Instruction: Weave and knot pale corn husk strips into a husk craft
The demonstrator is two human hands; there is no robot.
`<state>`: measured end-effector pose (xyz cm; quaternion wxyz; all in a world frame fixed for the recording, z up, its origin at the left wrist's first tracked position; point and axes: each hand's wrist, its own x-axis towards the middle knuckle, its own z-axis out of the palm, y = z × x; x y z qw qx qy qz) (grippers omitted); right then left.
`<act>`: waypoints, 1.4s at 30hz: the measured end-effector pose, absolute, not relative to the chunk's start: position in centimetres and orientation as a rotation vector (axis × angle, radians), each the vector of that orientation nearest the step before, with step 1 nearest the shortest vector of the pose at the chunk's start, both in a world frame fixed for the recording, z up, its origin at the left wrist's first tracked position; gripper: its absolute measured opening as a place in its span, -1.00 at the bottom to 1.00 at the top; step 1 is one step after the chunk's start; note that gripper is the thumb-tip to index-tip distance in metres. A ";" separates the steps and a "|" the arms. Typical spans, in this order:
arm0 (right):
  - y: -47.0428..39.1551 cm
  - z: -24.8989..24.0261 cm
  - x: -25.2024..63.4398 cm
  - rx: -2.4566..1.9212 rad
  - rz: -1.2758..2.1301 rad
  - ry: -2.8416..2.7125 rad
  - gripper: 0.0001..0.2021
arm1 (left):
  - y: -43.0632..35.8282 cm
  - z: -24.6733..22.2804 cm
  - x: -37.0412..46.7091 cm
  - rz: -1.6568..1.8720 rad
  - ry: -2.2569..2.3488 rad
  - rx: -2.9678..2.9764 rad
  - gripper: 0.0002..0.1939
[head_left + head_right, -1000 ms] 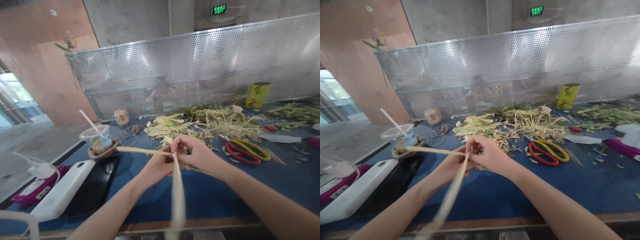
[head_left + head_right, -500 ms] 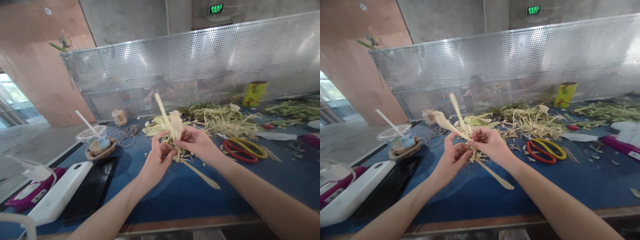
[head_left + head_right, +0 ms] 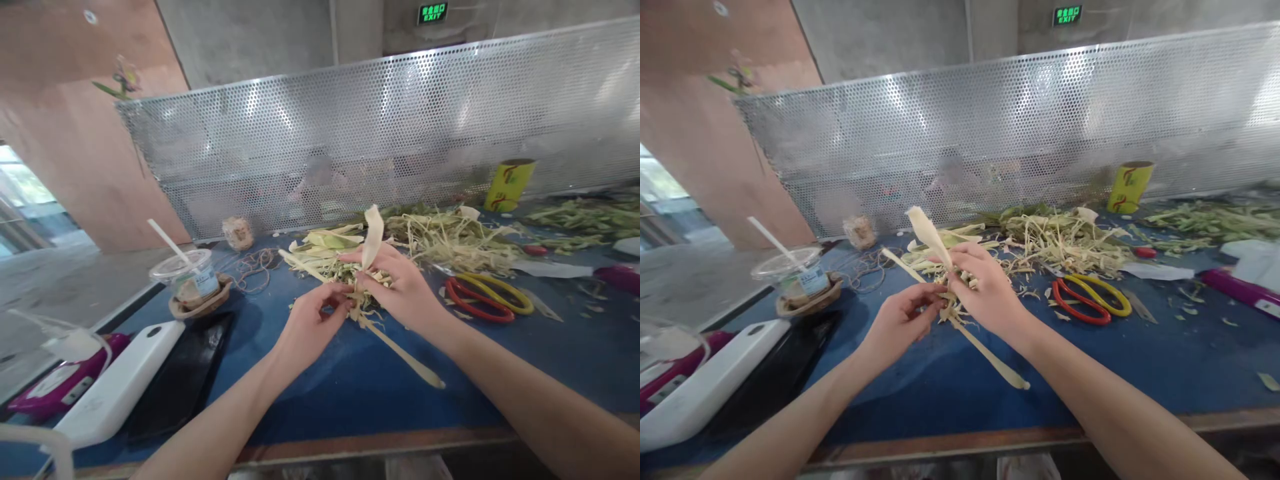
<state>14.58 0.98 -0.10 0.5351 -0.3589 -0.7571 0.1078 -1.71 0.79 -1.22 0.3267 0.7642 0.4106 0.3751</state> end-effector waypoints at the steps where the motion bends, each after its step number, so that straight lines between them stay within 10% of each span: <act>1: 0.8 0.0 14.6 -0.831 0.216 -1.837 -0.70 | 0.8 -1.3 -1.7 0.973 1.070 1.986 -0.75; 9: -0.3 0.4 14.5 -0.522 0.457 -1.811 -0.71 | 0.8 -1.4 -1.5 0.921 1.049 1.906 -0.77; 42: -0.2 1.6 16.2 -1.054 -0.340 -2.274 -0.79 | 1.1 -1.3 -1.4 0.980 0.952 1.735 -0.70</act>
